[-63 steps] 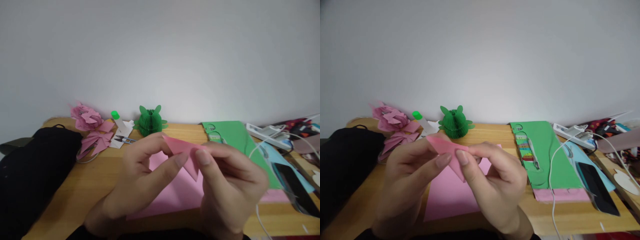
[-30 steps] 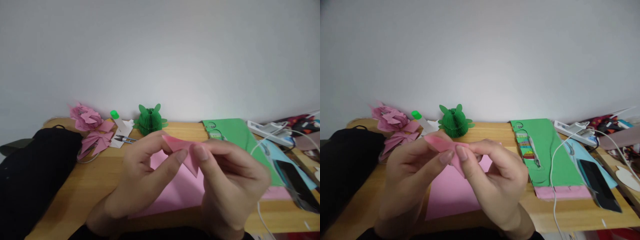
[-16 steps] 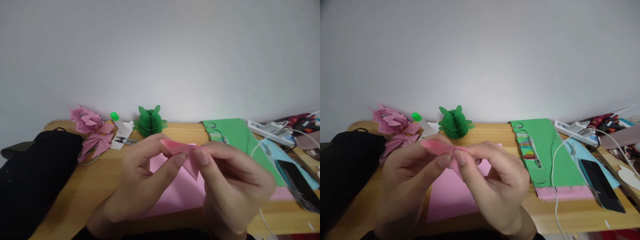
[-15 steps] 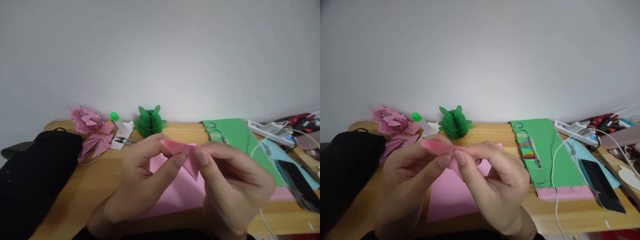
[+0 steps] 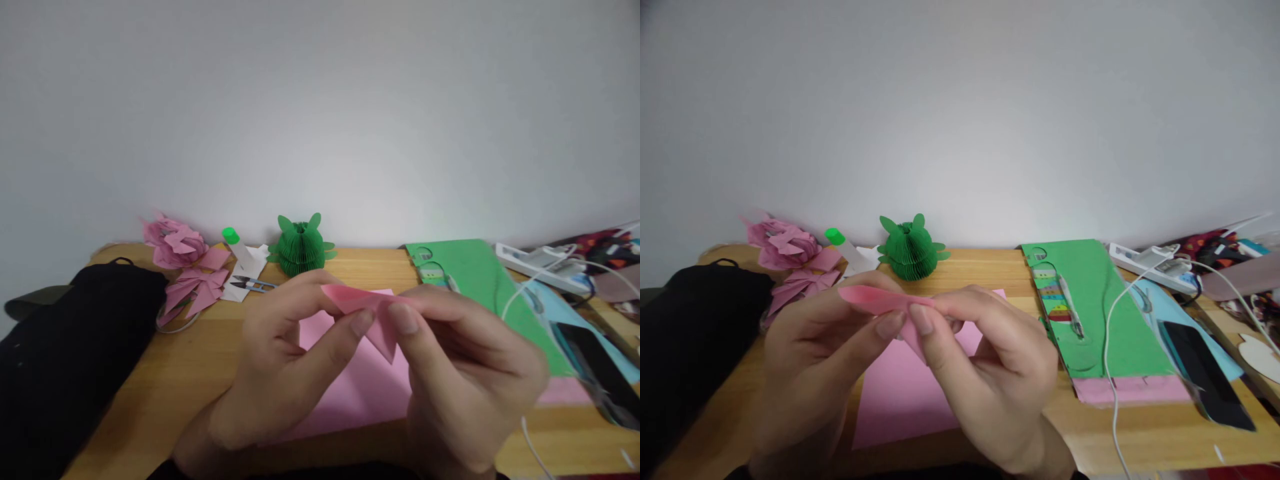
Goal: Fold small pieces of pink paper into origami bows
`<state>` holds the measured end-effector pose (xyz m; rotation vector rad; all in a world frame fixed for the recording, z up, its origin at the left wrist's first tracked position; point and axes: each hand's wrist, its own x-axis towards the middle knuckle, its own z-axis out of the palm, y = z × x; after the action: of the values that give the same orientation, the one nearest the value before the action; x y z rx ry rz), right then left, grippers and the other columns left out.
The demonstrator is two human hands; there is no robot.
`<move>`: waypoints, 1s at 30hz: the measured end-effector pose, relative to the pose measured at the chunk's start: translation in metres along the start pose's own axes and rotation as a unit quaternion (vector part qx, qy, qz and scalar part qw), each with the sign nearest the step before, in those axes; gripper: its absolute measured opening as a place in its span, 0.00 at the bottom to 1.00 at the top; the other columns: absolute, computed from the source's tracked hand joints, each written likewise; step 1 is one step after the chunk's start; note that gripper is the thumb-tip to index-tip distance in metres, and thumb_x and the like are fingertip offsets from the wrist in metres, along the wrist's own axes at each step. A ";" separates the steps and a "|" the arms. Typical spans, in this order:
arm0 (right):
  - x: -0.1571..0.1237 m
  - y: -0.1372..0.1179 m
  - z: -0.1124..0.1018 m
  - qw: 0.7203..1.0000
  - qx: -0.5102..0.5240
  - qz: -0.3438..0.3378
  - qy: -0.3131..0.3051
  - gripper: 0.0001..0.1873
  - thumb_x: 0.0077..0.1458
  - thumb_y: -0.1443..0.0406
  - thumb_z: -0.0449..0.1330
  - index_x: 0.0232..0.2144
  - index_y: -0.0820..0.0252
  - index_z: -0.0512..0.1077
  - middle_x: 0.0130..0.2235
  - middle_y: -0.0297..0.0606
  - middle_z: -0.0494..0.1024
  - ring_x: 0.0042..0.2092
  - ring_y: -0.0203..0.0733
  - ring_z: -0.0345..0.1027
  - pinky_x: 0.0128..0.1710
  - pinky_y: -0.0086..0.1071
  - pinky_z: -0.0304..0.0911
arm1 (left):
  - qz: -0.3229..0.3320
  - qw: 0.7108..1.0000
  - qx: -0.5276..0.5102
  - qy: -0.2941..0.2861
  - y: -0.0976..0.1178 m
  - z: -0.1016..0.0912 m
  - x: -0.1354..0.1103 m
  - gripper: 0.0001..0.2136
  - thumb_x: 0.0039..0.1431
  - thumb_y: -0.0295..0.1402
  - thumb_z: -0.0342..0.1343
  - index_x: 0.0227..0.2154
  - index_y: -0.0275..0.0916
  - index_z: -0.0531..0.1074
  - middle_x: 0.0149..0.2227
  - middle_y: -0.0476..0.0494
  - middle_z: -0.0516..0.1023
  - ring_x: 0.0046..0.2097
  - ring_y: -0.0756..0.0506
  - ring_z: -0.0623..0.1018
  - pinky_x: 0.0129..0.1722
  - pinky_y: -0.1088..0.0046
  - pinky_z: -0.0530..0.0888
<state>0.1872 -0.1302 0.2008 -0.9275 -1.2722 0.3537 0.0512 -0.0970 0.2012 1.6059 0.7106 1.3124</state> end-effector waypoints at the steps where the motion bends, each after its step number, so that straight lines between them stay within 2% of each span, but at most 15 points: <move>1: 0.000 0.000 0.000 1.000 0.005 0.002 0.005 0.09 0.51 0.75 0.68 0.33 0.57 0.80 0.26 0.27 0.81 0.23 0.31 0.69 0.24 0.29 0.66 | -0.001 1.000 -0.001 0.000 0.000 0.000 0.000 0.05 0.62 0.28 0.61 0.32 0.44 0.80 0.29 0.53 0.80 0.32 0.50 0.78 0.35 0.70 0.74; 7: 0.000 0.000 0.001 1.000 0.004 0.010 0.002 0.10 0.52 0.75 0.68 0.34 0.56 0.80 0.25 0.28 0.81 0.23 0.33 0.68 0.24 0.30 0.66 | 0.004 1.000 0.003 -0.005 0.000 0.001 -0.001 0.05 0.62 0.28 0.61 0.32 0.43 0.80 0.29 0.52 0.80 0.32 0.50 0.78 0.35 0.70 0.75; 12: -0.001 -0.001 0.003 1.000 -0.005 0.015 0.021 0.09 0.53 0.75 0.67 0.32 0.56 0.79 0.24 0.26 0.80 0.23 0.30 0.67 0.24 0.28 0.65 | -0.017 1.000 0.002 0.018 0.004 0.002 -0.002 0.05 0.62 0.29 0.62 0.30 0.42 0.80 0.29 0.52 0.80 0.31 0.50 0.78 0.35 0.70 0.74; 18: -0.001 -0.003 0.003 0.999 -0.013 0.023 0.028 0.09 0.53 0.74 0.67 0.31 0.55 0.80 0.23 0.26 0.78 0.22 0.31 0.67 0.23 0.29 0.64 | -0.006 1.000 0.013 0.028 0.004 0.005 -0.002 0.06 0.60 0.29 0.62 0.28 0.39 0.79 0.29 0.51 0.79 0.31 0.50 0.78 0.35 0.70 0.74; 22: -0.001 0.000 0.002 1.000 -0.014 0.026 0.010 0.09 0.54 0.74 0.67 0.32 0.53 0.80 0.23 0.27 0.78 0.22 0.33 0.67 0.23 0.29 0.64 | 0.023 0.999 0.014 0.022 0.000 0.004 -0.003 0.06 0.60 0.27 0.62 0.28 0.39 0.78 0.28 0.51 0.79 0.31 0.51 0.78 0.34 0.72 0.74; 30: 0.003 0.003 -0.002 0.999 0.006 0.025 -0.023 0.07 0.55 0.73 0.66 0.31 0.56 0.78 0.23 0.27 0.77 0.22 0.31 0.67 0.23 0.26 0.66 | 0.034 0.998 0.037 0.029 0.002 0.003 -0.003 0.07 0.61 0.27 0.61 0.26 0.39 0.76 0.27 0.53 0.78 0.30 0.53 0.75 0.33 0.75 0.74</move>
<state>0.1911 -0.1274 0.1999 -0.9468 -1.2883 0.4235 0.0535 -0.1013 0.2018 1.6705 0.7534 1.4005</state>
